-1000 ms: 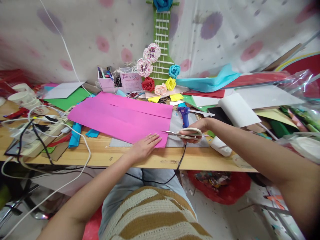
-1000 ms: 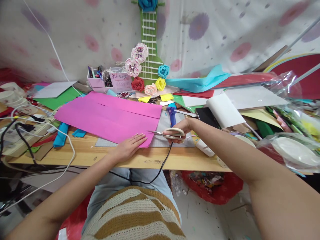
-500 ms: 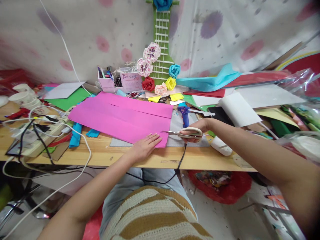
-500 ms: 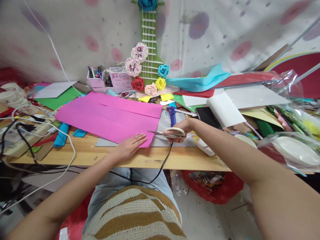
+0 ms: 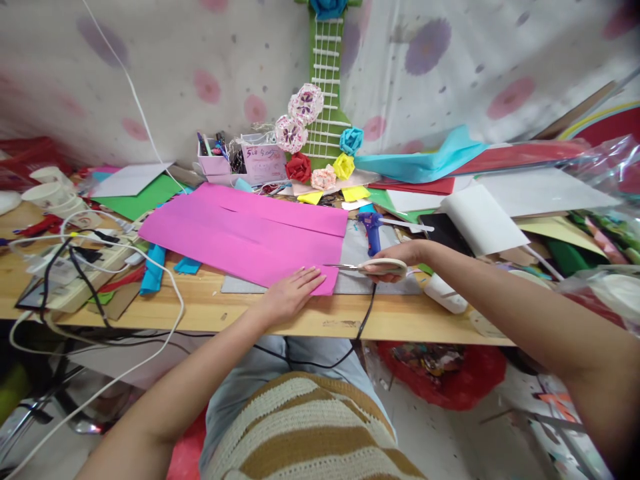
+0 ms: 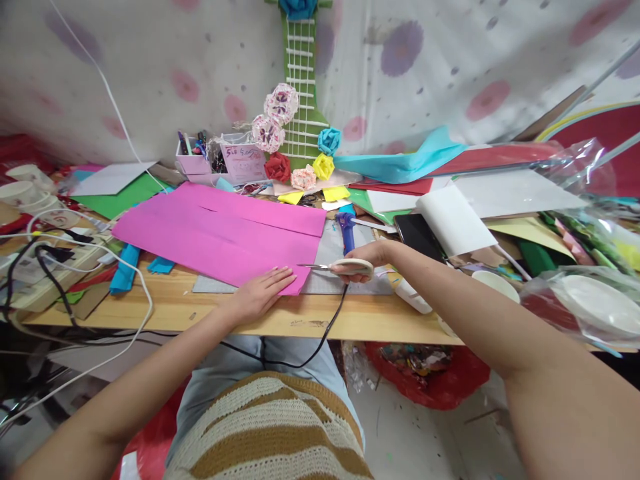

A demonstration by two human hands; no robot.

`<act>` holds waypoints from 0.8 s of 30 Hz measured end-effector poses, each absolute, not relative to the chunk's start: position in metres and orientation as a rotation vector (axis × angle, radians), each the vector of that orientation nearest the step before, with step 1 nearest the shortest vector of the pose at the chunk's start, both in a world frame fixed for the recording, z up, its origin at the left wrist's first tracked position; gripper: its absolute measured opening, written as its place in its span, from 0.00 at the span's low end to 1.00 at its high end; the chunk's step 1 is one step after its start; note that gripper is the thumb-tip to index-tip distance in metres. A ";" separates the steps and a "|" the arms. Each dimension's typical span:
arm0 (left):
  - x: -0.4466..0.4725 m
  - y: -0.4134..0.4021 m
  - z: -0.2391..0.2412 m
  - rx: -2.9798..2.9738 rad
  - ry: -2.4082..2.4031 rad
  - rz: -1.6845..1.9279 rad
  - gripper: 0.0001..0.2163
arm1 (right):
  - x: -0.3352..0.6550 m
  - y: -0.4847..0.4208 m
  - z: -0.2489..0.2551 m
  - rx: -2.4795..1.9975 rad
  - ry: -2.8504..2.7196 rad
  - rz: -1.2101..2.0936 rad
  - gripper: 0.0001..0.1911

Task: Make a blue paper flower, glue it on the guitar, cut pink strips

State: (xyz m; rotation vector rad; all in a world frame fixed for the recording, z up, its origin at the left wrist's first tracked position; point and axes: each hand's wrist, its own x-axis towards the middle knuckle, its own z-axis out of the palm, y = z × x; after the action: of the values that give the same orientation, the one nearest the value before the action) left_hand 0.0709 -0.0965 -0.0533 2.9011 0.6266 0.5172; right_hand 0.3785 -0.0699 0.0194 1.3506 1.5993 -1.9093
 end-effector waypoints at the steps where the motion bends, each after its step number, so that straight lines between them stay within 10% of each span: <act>1: 0.071 -0.096 -0.053 2.900 0.628 0.517 0.19 | 0.379 -0.070 0.020 1.346 1.602 -1.918 0.34; 24: 0.070 -0.098 -0.048 2.939 0.603 0.574 0.19 | 0.369 -0.067 0.030 1.299 1.514 -1.897 0.39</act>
State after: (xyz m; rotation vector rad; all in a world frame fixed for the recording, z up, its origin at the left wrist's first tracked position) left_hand 0.0704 -0.0981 -0.0484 2.9389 0.6030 0.5738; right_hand 0.3690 -0.0674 0.0301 1.2987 1.5139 -1.8972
